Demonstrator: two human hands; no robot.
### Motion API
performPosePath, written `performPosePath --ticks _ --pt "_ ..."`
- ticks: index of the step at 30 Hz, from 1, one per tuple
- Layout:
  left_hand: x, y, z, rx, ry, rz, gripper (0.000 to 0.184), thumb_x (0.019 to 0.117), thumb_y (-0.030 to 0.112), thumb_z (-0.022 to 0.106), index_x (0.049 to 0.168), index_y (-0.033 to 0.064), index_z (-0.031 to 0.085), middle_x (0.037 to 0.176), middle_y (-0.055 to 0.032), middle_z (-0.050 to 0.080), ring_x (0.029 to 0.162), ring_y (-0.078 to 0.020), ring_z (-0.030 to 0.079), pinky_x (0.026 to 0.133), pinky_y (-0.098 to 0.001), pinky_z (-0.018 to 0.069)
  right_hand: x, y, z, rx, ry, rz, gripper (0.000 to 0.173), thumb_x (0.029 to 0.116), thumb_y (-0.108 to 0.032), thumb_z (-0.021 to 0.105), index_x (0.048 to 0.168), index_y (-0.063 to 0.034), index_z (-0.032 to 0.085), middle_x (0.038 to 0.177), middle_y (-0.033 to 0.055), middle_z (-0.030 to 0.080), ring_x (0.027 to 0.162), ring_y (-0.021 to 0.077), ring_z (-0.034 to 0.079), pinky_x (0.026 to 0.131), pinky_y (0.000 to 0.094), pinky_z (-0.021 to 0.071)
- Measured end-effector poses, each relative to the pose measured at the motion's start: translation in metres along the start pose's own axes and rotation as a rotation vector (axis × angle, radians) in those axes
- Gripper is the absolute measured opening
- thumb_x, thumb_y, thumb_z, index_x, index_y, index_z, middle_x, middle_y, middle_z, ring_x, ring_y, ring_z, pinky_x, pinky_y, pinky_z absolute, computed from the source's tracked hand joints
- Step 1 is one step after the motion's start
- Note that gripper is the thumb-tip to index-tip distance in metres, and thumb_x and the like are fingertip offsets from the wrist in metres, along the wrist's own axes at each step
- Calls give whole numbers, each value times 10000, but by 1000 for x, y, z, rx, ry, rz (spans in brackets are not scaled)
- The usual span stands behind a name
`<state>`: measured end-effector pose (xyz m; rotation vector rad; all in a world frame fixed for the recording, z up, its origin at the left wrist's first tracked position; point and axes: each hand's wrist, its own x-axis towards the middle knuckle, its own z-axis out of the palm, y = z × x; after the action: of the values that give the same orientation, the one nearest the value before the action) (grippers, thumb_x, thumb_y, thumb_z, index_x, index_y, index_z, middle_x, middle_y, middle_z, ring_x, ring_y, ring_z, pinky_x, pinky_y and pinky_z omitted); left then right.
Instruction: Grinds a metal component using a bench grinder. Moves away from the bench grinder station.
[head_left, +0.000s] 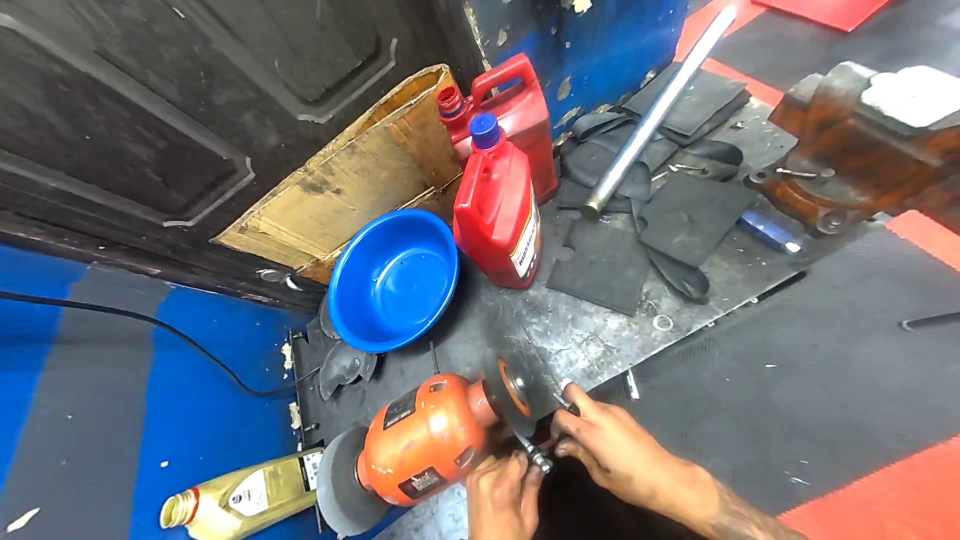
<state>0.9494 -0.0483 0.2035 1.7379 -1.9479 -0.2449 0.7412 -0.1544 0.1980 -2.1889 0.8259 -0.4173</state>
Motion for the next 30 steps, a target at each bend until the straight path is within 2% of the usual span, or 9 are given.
performPosePath --ticks 6,9,11,12,14,16,19,23,30 --pt "-6 -5 0 -116 3 -10 320 982 309 606 761 107 719 646 7 669 624 -94 657 642 -287 571 -4 -10 -7 7 39 -23 149 998 -293 626 1038 -158 678 1078 142 579 824 267 657 660 426 592" --pt "-9 -5 0 -250 11 -52 274 966 260 640 769 95 736 734 -2 727 718 -76 700 726 -272 597 -6 -11 -10 118 130 -52 307 968 -241 665 1275 -228 653 1068 122 595 801 242 650 659 418 587" --pt "-11 -1 -1 -374 15 -94 236 971 229 662 814 81 758 808 -13 757 776 -70 719 761 -261 609 -9 -13 -12 291 170 -4 517 952 -217 704 1442 -201 541 1098 92 627 792 198 645 706 404 589" --pt "-13 2 0 -436 30 -112 215 971 213 669 835 73 761 822 -19 759 778 -66 720 750 -252 613 -11 -14 -12 419 186 53 573 934 -212 736 1455 -160 503 1103 59 654 796 158 648 725 367 595" --pt "-17 11 5 -552 78 -154 195 982 201 668 871 70 762 846 -20 764 786 -61 724 745 -242 618 -16 -16 -11 686 197 172 600 902 -208 783 1409 -109 478 1098 19 680 787 118 680 684 306 622" --pt "-22 24 12 -646 126 -218 183 993 200 657 917 83 776 888 -16 777 815 -71 736 770 -256 628 -23 -14 -8 798 161 227 499 908 -254 783 1315 -95 543 1096 22 692 782 122 691 672 311 622" --pt "-25 35 25 -693 185 -279 195 996 235 661 936 89 775 919 -14 778 847 -67 735 791 -248 622 -32 -4 5 756 99 125 254 986 -264 691 1173 -94 673 1096 25 687 888 99 681 784 299 608" --pt "-33 46 30 -674 178 -363 183 990 183 658 1022 42 769 989 -30 773 901 -62 724 837 -233 607 -31 0 9 564 106 -32 161 1024 -219 627 1111 -90 667 1067 31 682 963 110 669 873 319 581" --pt "-34 68 13 -710 113 -559 467 944 256 734 1258 -75 632 1118 -122 760 995 -211 759 921 -395 642 -20 3 4 433 65 -76 188 1037 -273 604 1089 -106 671 1031 24 699 914 110 686 822 322 591"
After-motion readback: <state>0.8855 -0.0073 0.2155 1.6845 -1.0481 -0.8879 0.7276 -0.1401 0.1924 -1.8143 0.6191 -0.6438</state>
